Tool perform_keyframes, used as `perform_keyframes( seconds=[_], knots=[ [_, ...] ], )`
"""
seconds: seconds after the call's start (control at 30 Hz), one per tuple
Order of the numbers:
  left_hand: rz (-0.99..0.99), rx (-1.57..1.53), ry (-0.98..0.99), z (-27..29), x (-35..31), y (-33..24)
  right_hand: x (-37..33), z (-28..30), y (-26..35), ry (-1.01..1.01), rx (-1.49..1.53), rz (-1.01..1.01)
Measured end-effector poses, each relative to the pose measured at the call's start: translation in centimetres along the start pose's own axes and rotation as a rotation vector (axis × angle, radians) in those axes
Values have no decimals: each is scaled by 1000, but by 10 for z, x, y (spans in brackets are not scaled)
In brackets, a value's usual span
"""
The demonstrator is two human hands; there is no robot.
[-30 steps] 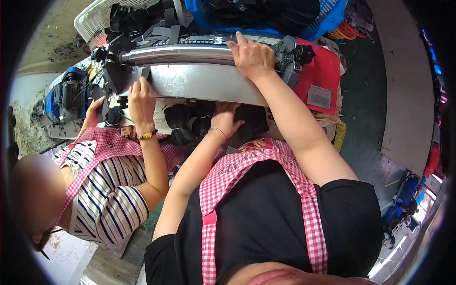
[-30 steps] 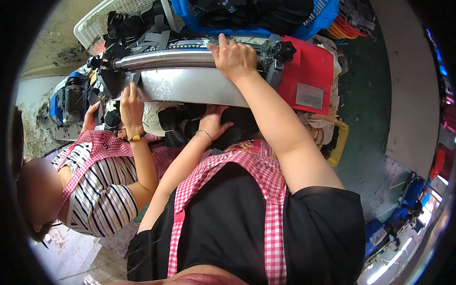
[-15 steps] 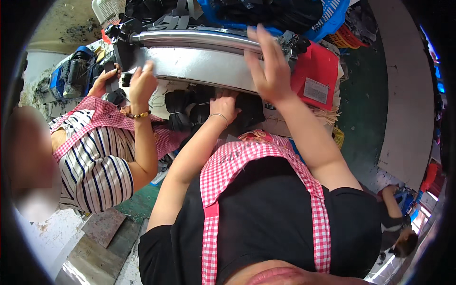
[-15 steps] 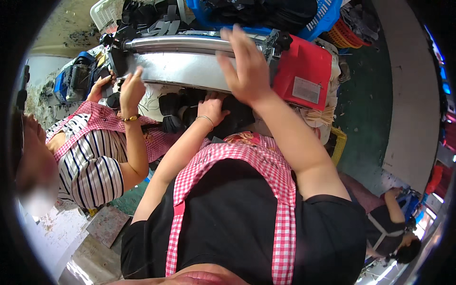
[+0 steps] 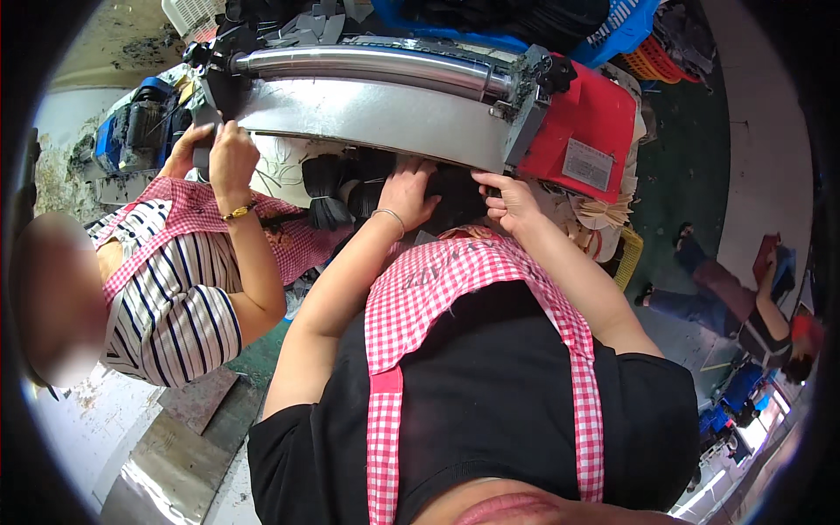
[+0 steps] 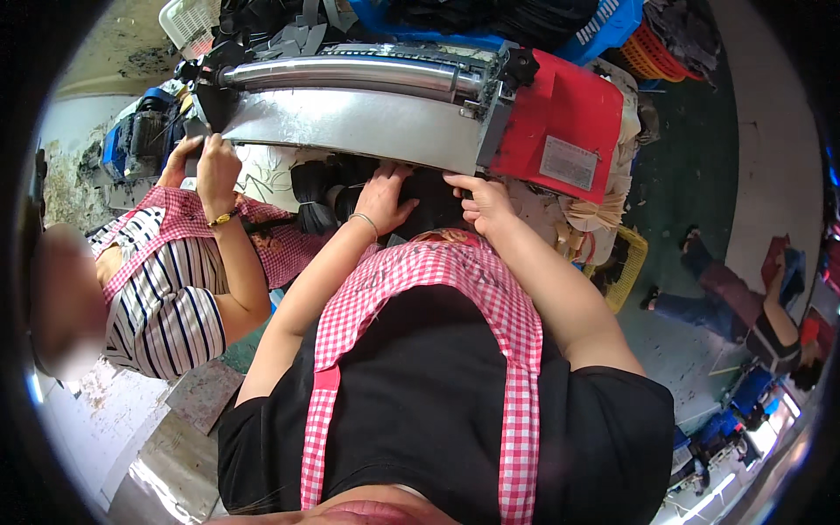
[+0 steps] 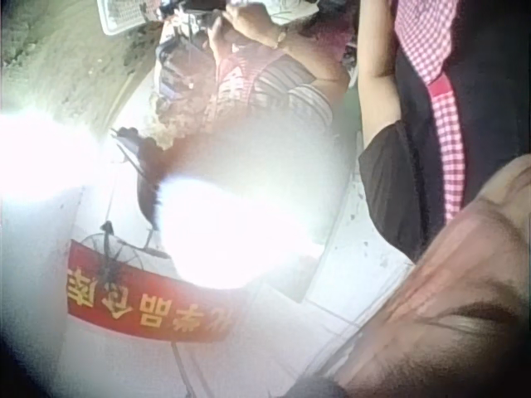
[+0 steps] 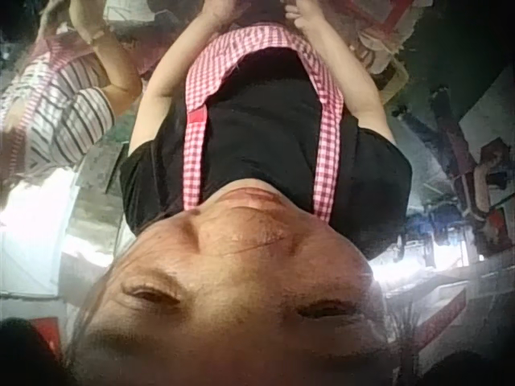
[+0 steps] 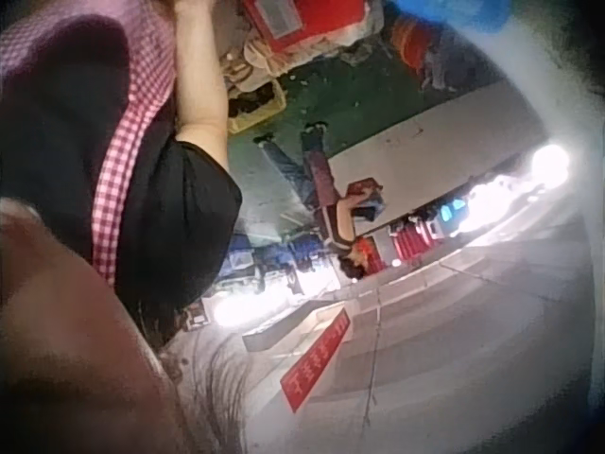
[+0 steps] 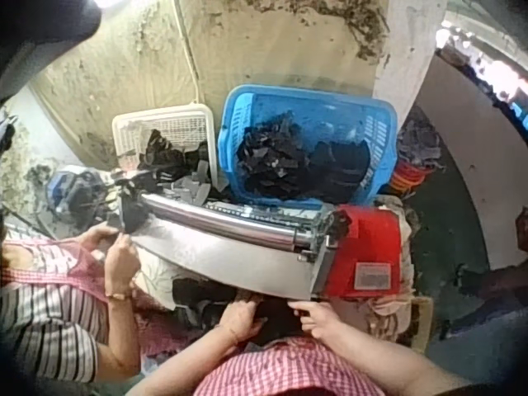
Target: The person feeds black rubber pieces into a roller machine to flatten and smooth them. They handle the pieces one by one, retrieving them from a blue basket and placing the processed items back into the basket. The person also briefly uses a metal bowl to collect debris from the machine.
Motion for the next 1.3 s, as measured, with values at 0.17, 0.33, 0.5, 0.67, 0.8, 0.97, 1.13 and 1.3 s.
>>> perform_keyframes(
  seconds=[0.17, 0.33, 0.5, 0.67, 0.8, 0.97, 1.13, 1.3],
  knots=[
    [50, 81, 49, 5, 1, -12, 15, 4, -20, -1, 19, 91],
    [37, 55, 60, -10, 4, -5, 17, 6, -23, 23, 42, 109],
    [40, -88, 129, -9, 2, -1, 13, 5, -21, 35, 67, 124],
    [-33, -178, 186, -4, 6, 4, 10, 9, -16, 100, -1, 111],
    [-202, -217, 299, 13, 1, -11, -6, 28, 16, 233, -513, 84],
    [-300, -289, 301, 73, -24, -47, -67, 31, 82, 320, -1531, 329],
    [-324, -696, 109, 146, -33, -70, -92, 1, 88, 550, -947, 990],
    [73, -1097, 43, 125, -38, -58, -70, -32, 88, 592, -792, 760]
  ],
)
Point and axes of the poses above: each hand's wrist, its own x-axis towards the middle knuckle, its own z-axis out of the back of the hand, y = z × x, the point moved 1 cm from there along x, towards the middle knuckle, and after that the axes turned 11 degrees about z, right-handed, at the moved point
